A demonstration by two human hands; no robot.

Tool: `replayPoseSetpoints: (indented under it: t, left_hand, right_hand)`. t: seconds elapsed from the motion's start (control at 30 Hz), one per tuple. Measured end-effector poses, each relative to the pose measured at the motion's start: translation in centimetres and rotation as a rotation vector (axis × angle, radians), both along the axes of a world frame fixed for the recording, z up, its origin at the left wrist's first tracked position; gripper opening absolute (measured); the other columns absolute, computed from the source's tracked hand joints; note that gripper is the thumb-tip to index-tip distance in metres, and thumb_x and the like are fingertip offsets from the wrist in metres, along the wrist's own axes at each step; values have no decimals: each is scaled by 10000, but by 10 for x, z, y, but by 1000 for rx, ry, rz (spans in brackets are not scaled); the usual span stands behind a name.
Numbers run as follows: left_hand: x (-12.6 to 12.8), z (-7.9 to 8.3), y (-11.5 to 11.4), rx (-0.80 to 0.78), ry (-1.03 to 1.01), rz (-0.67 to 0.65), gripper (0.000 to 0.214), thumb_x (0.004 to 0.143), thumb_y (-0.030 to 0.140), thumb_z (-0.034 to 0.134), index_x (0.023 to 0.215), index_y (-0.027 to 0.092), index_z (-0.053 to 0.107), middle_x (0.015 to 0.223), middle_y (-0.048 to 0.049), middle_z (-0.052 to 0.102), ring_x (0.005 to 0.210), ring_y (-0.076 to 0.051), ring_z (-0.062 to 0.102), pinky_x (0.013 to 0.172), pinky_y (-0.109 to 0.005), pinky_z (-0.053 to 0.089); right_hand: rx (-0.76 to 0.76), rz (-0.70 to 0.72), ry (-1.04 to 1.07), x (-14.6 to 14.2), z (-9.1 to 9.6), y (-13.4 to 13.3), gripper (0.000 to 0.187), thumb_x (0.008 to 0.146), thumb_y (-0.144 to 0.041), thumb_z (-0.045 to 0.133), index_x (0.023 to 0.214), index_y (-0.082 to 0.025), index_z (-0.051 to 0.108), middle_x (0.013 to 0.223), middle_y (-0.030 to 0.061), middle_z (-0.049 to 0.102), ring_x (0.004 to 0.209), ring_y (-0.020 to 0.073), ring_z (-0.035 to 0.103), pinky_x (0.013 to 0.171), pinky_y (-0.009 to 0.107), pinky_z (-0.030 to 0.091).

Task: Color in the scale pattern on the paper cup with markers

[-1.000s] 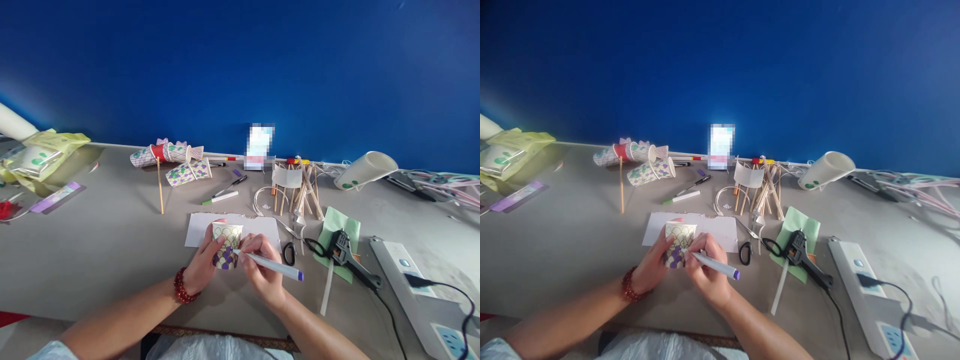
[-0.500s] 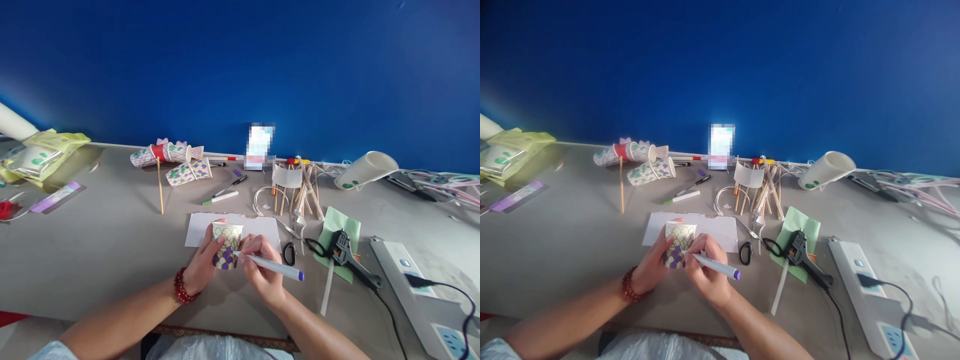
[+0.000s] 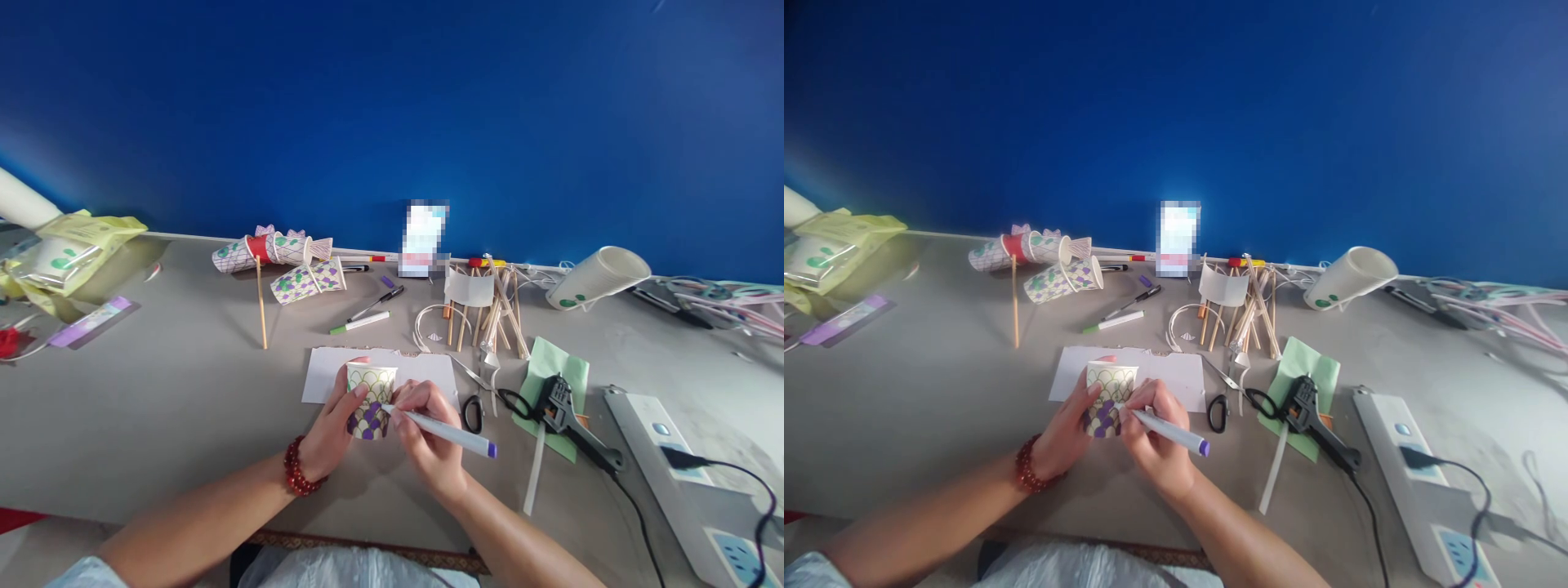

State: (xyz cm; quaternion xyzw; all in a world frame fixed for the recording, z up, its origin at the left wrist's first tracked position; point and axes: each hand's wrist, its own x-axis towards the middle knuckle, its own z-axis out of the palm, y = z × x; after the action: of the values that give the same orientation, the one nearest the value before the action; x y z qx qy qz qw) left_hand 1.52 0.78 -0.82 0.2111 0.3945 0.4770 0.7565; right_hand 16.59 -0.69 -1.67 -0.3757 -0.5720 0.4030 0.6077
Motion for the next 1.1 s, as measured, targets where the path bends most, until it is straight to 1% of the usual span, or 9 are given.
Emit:
replayPoseSetpoints:
  t: [0.1, 0.27, 0.43, 0.57, 0.7, 0.83, 0.93, 1.0, 1.1]
  left_hand:
    - [0, 1, 0, -3, 13, -8, 556, 816, 486, 819, 1276, 256, 607, 1000, -24, 751, 918, -202, 721, 808, -293, 572]
    - [1, 3, 0, -20, 8, -6, 561, 818, 469, 818, 1281, 253, 585, 997, -23, 754, 919, -204, 725, 811, -294, 572]
    - [0, 1, -1, -8, -13, -13, 538, 857, 451, 789, 1306, 258, 564, 1031, -26, 759, 950, -210, 735, 825, -303, 578]
    - [-1, 0, -1, -12, -8, 1, 544, 834, 461, 810, 1284, 252, 588, 1072, -34, 766, 998, -216, 731, 869, -308, 575]
    - [0, 2, -1, -13, 1, -14, 611, 833, 470, 806, 1348, 248, 563, 1076, -48, 770, 1009, -238, 732, 839, -319, 572]
    - [0, 1, -1, -14, 1, -13, 635, 857, 468, 780, 1402, 243, 543, 1133, -68, 764, 1055, -245, 725, 888, -336, 565]
    - [-1, -1, 0, 12, 24, -21, 554, 877, 465, 763, 1353, 243, 584, 1106, -56, 762, 1024, -224, 722, 908, -324, 561]
    - [-1, -1, 0, 15, 32, -26, 524, 875, 469, 766, 1319, 243, 601, 1082, -51, 765, 980, -213, 722, 866, -307, 565]
    - [0, 1, 0, -4, 16, -9, 537, 852, 462, 791, 1305, 246, 598, 1040, -37, 769, 926, -199, 724, 817, -292, 572]
  right_hand:
    - [10, 44, 8, 0, 0, 0, 141, 961, -163, 572, 846, -240, 548, 675, -26, 538, 626, 158, 499, 604, 297, 431]
    - [-10, -1, 4, 1, -2, 0, 130, 955, -167, 606, 855, -239, 566, 688, -24, 534, 649, 161, 504, 629, 308, 431]
    - [10, 35, 9, 0, -2, 0, 134, 962, -169, 581, 854, -242, 553, 674, -28, 535, 633, 160, 500, 624, 308, 432]
    - [3, -8, 8, 0, -1, 1, 135, 963, -172, 596, 849, -237, 568, 677, -24, 539, 644, 161, 510, 627, 307, 440]
    - [11, 25, 4, -1, -1, 1, 143, 973, -204, 580, 838, -237, 546, 661, -24, 528, 626, 163, 502, 607, 309, 438]
    - [-9, -27, -22, -1, -1, 1, 142, 977, -230, 602, 842, -237, 556, 661, -18, 529, 634, 172, 512, 606, 320, 441]
    - [2, -17, -20, 0, -3, 1, 148, 985, -245, 588, 841, -240, 555, 657, -14, 532, 632, 178, 517, 610, 331, 449]
    - [11, 2, -10, 0, -4, 0, 148, 991, -256, 573, 846, -241, 553, 657, -13, 532, 632, 182, 526, 617, 339, 459]
    - [-1, -14, -17, 0, -3, 0, 156, 985, -254, 590, 834, -239, 555, 660, -15, 529, 631, 177, 521, 613, 330, 451]
